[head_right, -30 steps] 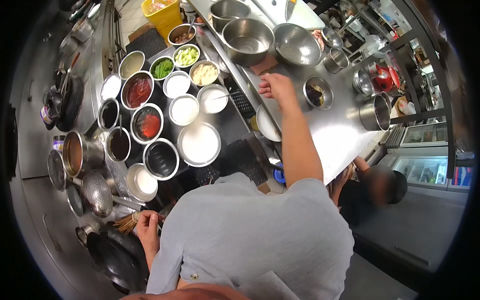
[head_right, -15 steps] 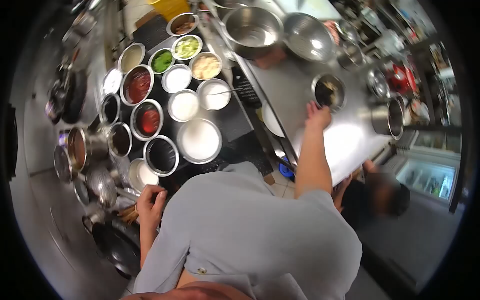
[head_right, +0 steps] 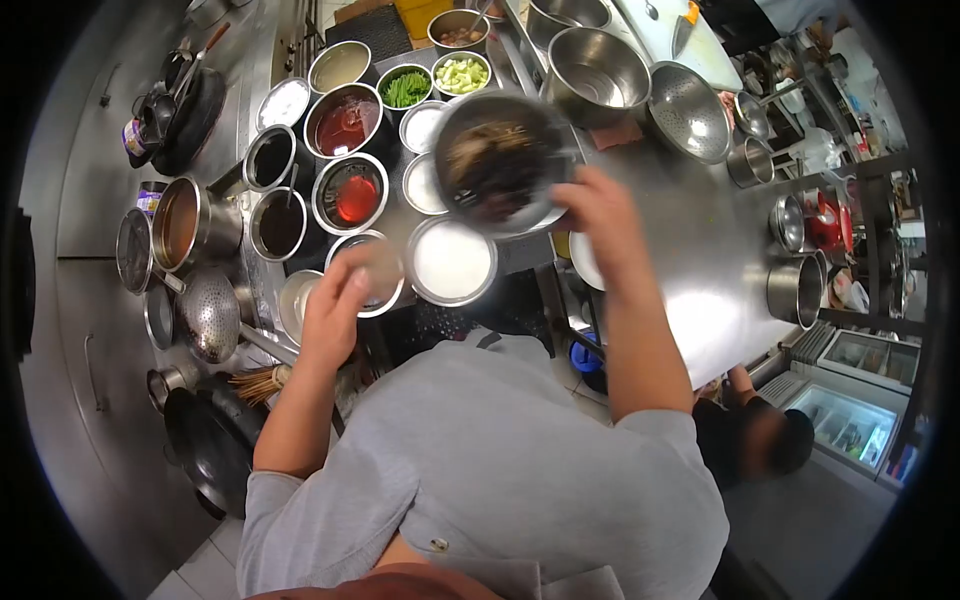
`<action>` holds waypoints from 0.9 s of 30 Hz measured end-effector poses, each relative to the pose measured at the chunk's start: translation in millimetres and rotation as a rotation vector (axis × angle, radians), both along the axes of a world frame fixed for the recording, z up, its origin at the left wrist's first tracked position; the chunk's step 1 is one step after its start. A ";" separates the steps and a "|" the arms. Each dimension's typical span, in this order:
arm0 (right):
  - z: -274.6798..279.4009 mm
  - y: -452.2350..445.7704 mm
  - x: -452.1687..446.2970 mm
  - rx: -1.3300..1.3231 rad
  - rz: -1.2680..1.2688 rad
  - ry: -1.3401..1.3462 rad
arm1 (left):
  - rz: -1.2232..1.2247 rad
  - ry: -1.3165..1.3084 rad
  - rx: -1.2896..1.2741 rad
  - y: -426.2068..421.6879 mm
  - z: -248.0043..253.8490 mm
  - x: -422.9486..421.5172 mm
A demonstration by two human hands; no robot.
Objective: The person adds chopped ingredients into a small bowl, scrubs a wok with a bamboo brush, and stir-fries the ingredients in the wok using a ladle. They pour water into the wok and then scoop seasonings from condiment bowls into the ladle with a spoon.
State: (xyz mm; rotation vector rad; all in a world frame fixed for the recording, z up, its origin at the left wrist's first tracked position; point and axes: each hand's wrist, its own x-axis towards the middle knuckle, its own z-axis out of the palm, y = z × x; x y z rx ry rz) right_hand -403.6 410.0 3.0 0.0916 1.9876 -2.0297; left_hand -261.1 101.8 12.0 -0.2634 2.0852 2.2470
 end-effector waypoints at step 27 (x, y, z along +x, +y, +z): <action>-156.0 -174.4 -310.5 1.368 0.736 0.582 | 0.673 -0.204 0.096 -46.1 -82.7 -79.4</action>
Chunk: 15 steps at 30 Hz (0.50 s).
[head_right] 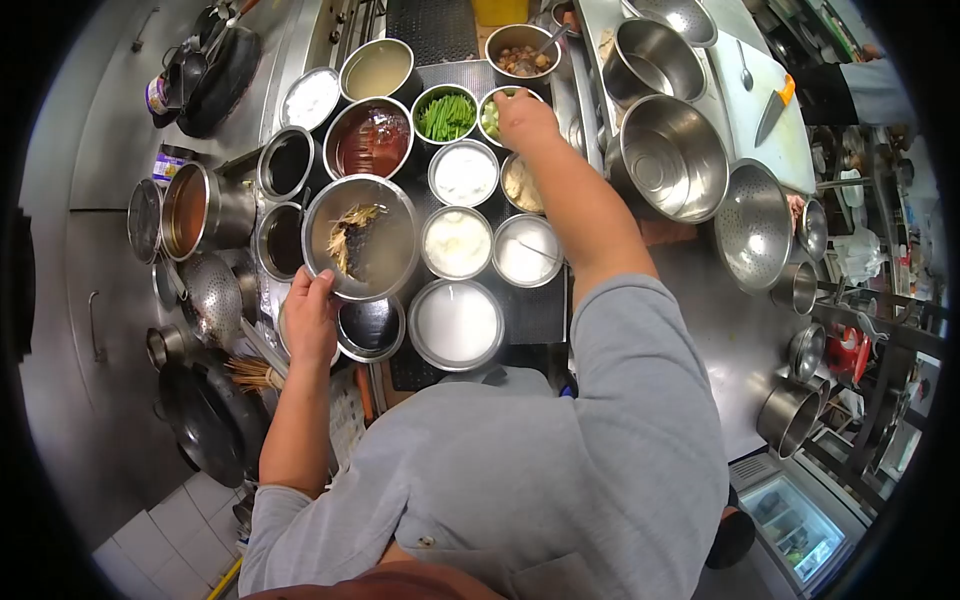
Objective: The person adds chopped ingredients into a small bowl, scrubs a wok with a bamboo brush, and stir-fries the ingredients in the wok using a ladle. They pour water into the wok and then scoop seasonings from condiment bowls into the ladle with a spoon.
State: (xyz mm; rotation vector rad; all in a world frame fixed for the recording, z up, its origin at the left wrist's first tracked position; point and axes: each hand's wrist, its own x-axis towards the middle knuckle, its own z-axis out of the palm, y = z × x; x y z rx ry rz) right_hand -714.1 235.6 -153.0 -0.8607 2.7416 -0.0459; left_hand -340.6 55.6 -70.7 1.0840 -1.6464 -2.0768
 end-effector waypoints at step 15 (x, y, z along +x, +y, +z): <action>-2.9 20.6 -27.9 -0.215 -0.063 -0.141 | -0.202 -0.141 -0.138 -2.6 -16.5 -107.5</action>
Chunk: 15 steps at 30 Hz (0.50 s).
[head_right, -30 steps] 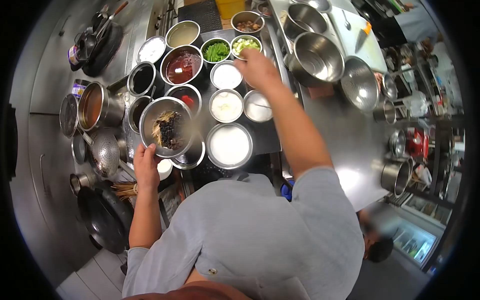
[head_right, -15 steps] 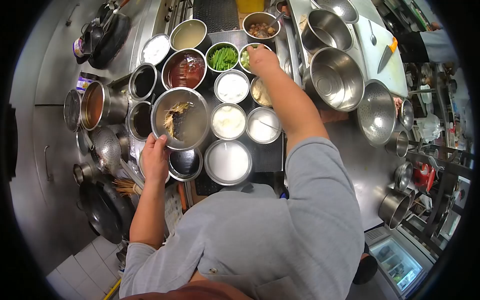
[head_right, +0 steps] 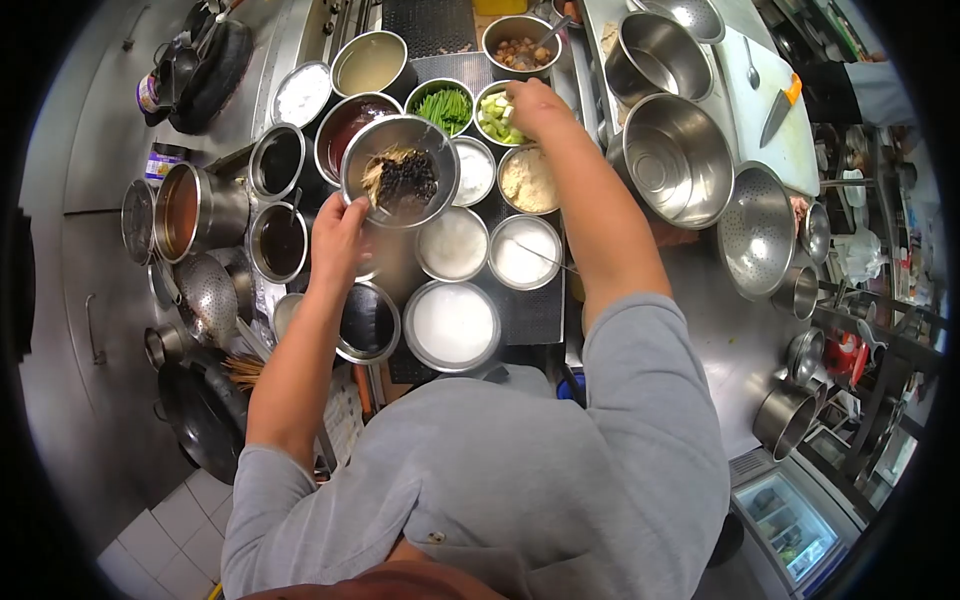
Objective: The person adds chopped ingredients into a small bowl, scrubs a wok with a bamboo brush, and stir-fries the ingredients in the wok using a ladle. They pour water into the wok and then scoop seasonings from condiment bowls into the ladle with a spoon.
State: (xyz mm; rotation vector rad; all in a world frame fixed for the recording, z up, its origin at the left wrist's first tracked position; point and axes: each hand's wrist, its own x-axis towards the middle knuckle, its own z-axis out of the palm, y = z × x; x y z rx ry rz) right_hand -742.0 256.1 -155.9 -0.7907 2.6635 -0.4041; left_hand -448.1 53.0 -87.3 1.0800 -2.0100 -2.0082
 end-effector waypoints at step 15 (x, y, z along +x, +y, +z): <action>123.0 -26.3 60.2 -0.370 0.123 -0.473 | -0.024 0.174 0.167 25.9 -54.1 -77.5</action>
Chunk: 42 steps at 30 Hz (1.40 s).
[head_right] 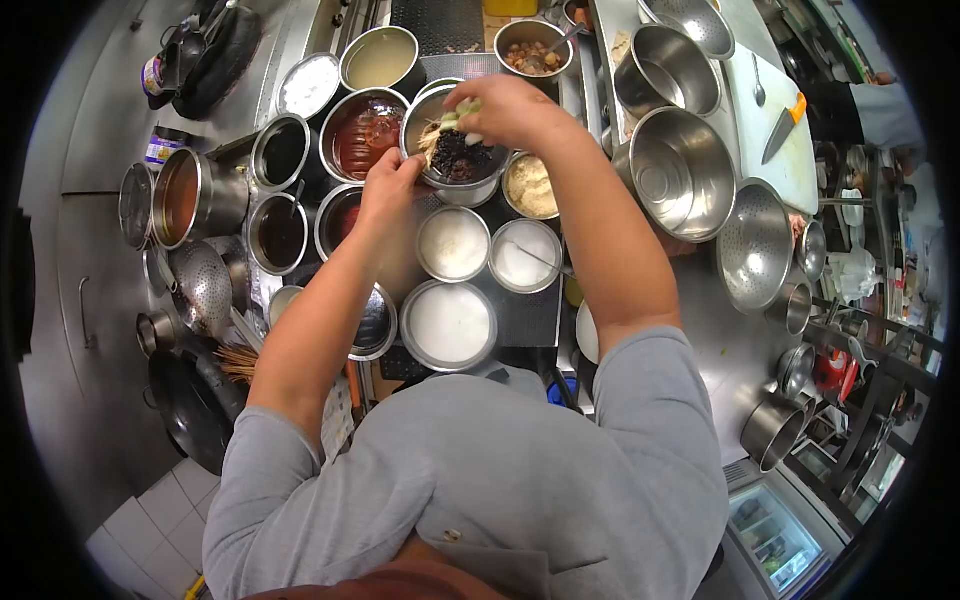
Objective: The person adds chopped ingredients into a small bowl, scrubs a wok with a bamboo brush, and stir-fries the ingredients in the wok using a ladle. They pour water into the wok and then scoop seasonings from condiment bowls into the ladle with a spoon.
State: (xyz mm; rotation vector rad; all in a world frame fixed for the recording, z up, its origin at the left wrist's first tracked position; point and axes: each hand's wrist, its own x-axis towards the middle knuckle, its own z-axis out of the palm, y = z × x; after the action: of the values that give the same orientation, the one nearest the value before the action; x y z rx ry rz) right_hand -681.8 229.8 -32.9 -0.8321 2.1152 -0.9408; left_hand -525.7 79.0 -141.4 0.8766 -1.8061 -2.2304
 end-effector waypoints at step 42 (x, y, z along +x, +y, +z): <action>-4.6 -7.3 -1.7 0.002 -0.016 0.189 | 0.008 -0.041 0.040 -3.2 13.9 -2.5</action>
State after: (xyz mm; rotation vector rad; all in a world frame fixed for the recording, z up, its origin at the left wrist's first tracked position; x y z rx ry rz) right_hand -683.5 222.5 -37.5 -0.9363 2.2863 -0.8980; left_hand -528.2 75.8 -127.5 0.9420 -1.7779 -2.2667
